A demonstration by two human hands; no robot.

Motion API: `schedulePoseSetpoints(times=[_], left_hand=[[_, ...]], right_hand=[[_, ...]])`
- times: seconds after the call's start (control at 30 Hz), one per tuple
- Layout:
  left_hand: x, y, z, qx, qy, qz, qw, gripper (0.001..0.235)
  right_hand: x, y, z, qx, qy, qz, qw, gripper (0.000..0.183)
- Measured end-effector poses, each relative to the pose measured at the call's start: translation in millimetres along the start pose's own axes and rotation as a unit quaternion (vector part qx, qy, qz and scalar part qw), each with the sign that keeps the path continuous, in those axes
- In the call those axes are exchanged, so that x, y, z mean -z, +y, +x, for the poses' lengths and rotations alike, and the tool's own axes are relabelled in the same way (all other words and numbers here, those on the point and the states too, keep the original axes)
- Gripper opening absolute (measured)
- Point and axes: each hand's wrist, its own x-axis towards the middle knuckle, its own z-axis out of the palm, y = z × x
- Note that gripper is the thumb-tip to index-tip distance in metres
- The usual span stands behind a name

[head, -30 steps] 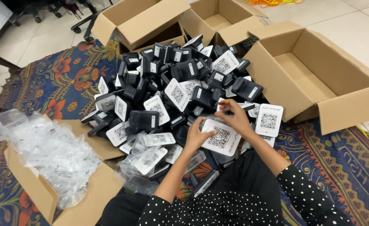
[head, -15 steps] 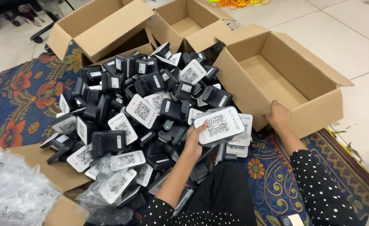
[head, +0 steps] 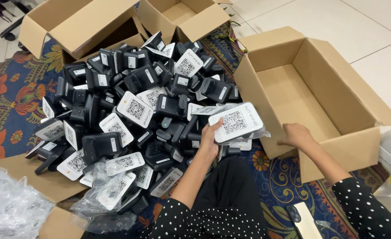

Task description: The person packs small black electronic devices into plastic bags and places them into cardboard boxes.

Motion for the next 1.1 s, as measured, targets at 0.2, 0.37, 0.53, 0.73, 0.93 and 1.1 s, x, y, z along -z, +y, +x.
schedulePoseSetpoints(times=[0.2,0.37,0.53,0.73,0.93,1.1], left_hand=[[-8.4,0.4,-15.0,0.03,-0.029,-0.038,0.998,0.038],[-1.6,-6.7,-9.0,0.04,-0.028,-0.051,0.997,0.039],[-4.0,-23.4,13.0,0.05,-0.018,-0.048,0.997,0.041],[-31.1,-56.0,54.5,0.064,-0.026,-0.107,0.992,0.044],[-90.2,-71.7,90.8,0.028,-0.076,-0.149,0.986,0.044],[-140.7,-72.8,122.2,0.037,-0.161,-0.111,0.98,0.046]], right_hand=[[5.1,14.3,-13.3,-0.035,-0.271,0.127,0.954,0.052],[1.2,19.7,-8.5,-0.034,-0.309,0.165,0.936,0.046],[-10.5,20.9,-8.7,-0.043,-0.326,0.194,0.924,0.046],[9.8,11.6,-6.0,-0.028,-0.324,0.06,0.944,0.069],[90.7,-22.8,-2.3,-0.052,-0.053,0.63,0.773,0.066],[94.6,-30.6,25.9,-0.022,0.056,0.772,0.633,0.098]])
